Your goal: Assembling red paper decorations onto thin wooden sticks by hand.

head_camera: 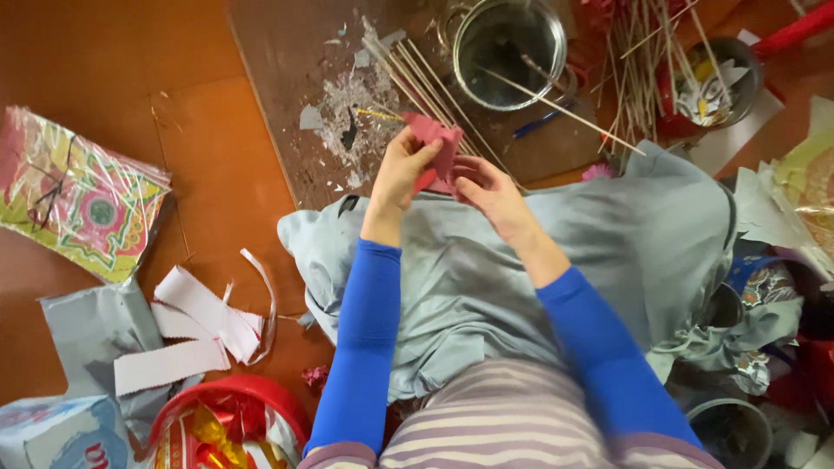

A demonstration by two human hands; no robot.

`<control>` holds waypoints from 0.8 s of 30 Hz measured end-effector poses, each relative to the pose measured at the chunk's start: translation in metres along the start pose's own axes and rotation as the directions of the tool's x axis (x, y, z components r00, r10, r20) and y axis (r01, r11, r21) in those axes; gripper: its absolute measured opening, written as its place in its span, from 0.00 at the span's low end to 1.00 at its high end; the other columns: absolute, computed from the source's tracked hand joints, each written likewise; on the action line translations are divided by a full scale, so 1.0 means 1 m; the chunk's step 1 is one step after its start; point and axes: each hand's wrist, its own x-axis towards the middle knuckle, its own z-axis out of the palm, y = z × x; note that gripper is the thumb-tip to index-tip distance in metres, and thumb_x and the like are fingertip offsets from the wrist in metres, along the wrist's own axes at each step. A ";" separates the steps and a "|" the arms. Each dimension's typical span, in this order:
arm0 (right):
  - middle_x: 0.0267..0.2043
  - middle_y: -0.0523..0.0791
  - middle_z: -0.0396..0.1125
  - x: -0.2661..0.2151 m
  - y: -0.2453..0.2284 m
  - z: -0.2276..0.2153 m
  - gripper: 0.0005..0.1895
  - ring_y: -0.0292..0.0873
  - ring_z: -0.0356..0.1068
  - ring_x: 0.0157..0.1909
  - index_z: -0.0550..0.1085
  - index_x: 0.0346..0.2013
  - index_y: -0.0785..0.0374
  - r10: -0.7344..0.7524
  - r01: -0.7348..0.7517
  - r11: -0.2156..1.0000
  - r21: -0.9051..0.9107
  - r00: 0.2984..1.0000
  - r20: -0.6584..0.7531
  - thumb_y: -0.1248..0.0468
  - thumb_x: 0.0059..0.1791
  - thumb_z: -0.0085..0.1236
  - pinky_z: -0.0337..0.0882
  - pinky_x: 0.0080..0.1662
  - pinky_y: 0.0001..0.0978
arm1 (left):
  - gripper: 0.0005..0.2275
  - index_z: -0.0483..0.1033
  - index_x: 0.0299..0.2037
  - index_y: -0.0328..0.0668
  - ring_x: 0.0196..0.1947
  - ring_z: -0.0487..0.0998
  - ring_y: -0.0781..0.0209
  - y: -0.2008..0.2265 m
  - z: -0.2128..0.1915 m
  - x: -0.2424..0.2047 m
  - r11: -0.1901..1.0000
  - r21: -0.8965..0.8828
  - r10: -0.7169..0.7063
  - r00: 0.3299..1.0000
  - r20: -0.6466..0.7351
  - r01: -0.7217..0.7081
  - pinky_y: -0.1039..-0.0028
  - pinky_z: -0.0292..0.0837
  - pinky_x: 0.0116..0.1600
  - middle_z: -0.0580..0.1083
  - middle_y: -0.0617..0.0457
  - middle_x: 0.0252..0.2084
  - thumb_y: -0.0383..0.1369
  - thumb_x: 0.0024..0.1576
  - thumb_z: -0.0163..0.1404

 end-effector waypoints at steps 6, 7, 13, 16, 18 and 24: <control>0.41 0.42 0.74 0.029 0.016 -0.005 0.08 0.35 0.72 0.42 0.75 0.48 0.68 -0.208 0.200 0.978 -0.061 0.958 -0.195 0.69 0.55 0.59 0.72 0.46 0.27 | 0.13 0.74 0.54 0.33 0.47 0.80 0.61 -0.004 -0.002 -0.004 0.989 -0.100 -0.100 0.992 0.081 0.108 0.70 0.78 0.54 0.79 0.50 0.49 0.24 0.60 0.57; 0.41 0.42 0.74 0.023 0.002 -0.003 0.08 0.35 0.72 0.42 0.75 0.48 0.68 -0.211 0.201 0.977 -0.068 0.958 -0.194 0.69 0.55 0.59 0.72 0.46 0.27 | 0.13 0.74 0.54 0.33 0.47 0.80 0.61 0.009 0.000 -0.006 0.989 -0.106 -0.096 0.992 0.083 0.104 0.70 0.78 0.54 0.79 0.50 0.49 0.24 0.60 0.57; 0.39 0.49 0.74 0.001 -0.034 -0.002 0.07 0.49 0.75 0.41 0.76 0.41 0.64 -0.434 0.364 0.386 -0.848 0.883 0.181 0.71 0.48 0.59 0.74 0.42 0.37 | 0.28 0.66 0.63 0.34 0.58 0.75 0.63 0.059 0.023 -0.028 0.916 0.351 0.103 0.960 0.262 -0.194 0.73 0.73 0.61 0.73 0.54 0.59 0.21 0.51 0.61; 0.38 0.51 0.73 0.001 -0.039 -0.003 0.06 0.56 0.73 0.42 0.76 0.38 0.63 -0.384 0.411 0.156 -0.898 0.863 0.328 0.69 0.47 0.60 0.73 0.42 0.45 | 0.24 0.70 0.60 0.32 0.53 0.79 0.61 0.022 0.013 -0.016 0.879 0.466 -0.106 0.915 0.389 -0.097 0.71 0.77 0.58 0.76 0.51 0.54 0.20 0.52 0.59; 0.38 0.52 0.73 0.000 -0.049 -0.003 0.06 0.58 0.72 0.42 0.77 0.38 0.64 -0.295 0.366 0.115 -0.923 0.900 0.321 0.67 0.47 0.61 0.72 0.41 0.48 | 0.18 0.74 0.57 0.30 0.52 0.81 0.62 -0.001 0.002 -0.007 0.876 0.474 -0.163 0.866 0.472 -0.094 0.72 0.78 0.58 0.79 0.48 0.52 0.19 0.56 0.53; 0.43 0.51 0.72 0.042 -0.069 -0.067 0.06 0.56 0.71 0.47 0.76 0.43 0.61 -0.514 0.295 -0.173 -0.940 0.787 0.341 0.65 0.52 0.59 0.73 0.48 0.48 | 0.12 0.78 0.53 0.31 0.42 0.80 0.67 0.027 0.005 -0.009 0.902 0.431 -0.128 0.972 0.196 0.032 0.76 0.79 0.46 0.80 0.51 0.45 0.21 0.60 0.50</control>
